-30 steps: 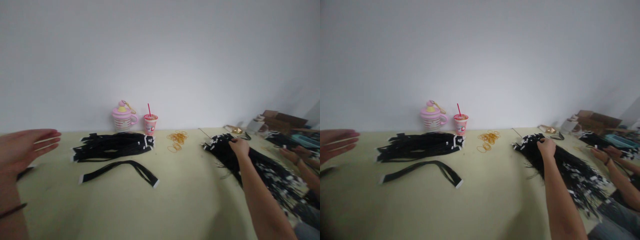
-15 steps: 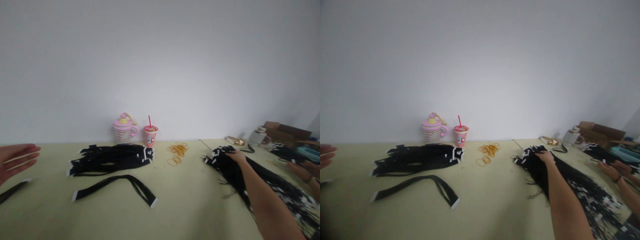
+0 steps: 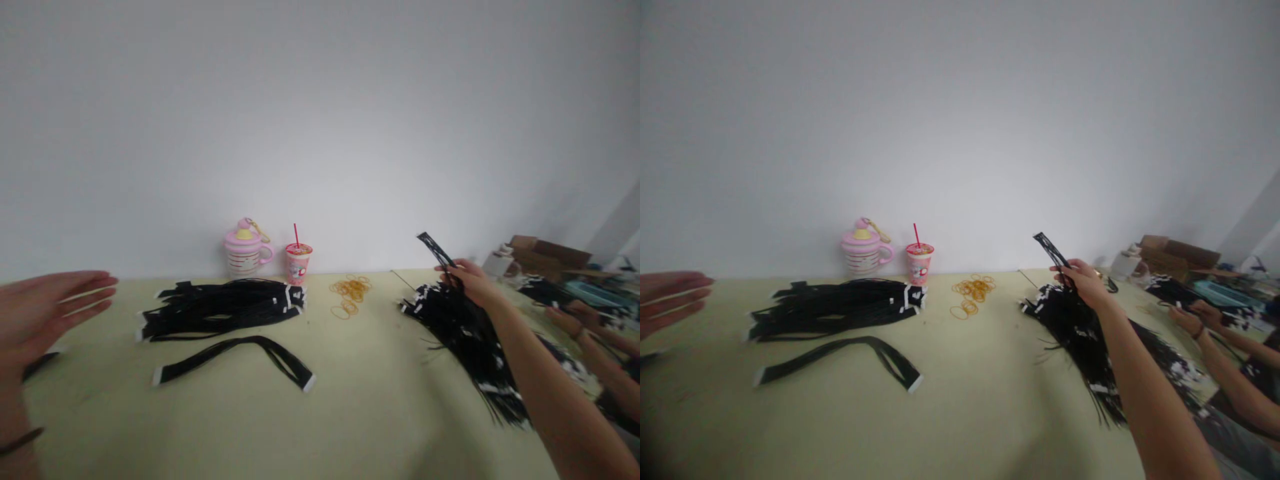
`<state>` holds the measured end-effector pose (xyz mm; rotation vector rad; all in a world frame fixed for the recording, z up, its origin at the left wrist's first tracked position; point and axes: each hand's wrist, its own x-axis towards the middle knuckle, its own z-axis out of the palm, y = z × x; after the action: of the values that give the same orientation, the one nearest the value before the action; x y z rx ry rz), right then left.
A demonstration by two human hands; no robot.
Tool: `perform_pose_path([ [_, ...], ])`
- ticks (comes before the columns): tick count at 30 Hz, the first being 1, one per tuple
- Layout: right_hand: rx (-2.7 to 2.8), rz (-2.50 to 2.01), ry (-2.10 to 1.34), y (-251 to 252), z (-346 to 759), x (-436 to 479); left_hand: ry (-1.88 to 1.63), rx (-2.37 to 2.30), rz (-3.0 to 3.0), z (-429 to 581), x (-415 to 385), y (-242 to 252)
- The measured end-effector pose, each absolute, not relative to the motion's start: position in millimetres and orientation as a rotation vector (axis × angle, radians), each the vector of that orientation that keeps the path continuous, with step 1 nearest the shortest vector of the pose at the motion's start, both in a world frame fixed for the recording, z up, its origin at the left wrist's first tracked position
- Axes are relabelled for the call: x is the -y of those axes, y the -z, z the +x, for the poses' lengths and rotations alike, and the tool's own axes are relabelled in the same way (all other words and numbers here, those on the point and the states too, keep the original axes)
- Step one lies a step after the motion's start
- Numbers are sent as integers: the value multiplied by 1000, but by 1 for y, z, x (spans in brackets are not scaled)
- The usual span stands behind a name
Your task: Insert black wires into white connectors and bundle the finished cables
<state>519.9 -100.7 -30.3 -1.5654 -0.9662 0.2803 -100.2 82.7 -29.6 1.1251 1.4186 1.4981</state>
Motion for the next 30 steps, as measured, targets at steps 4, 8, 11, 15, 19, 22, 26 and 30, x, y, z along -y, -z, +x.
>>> perform_pose_path([
  [4,1111,-1340,-366,-4,467,99,-1470,-1350,885,-85,-65,13],
  [8,1245,-1229,-508,-20,399,84,-1488,-1221,940,-73,-60,12],
  [11,1393,-1097,-682,-7,332,65,-1377,-930,1168,-56,-54,15],
  [15,1475,-976,-981,32,240,43,-1169,-743,1318,-26,-41,18],
  [19,1602,-884,-1173,62,182,34,-1162,-569,1332,-9,-35,19],
  [22,1720,-835,-1181,65,169,33,-1222,-617,1339,-10,-35,20],
  [26,1629,-813,-1066,48,167,27,-1209,-614,1390,-16,-32,17],
  [30,1499,-740,-1027,29,160,18,-1194,-572,1446,-13,-24,14],
])
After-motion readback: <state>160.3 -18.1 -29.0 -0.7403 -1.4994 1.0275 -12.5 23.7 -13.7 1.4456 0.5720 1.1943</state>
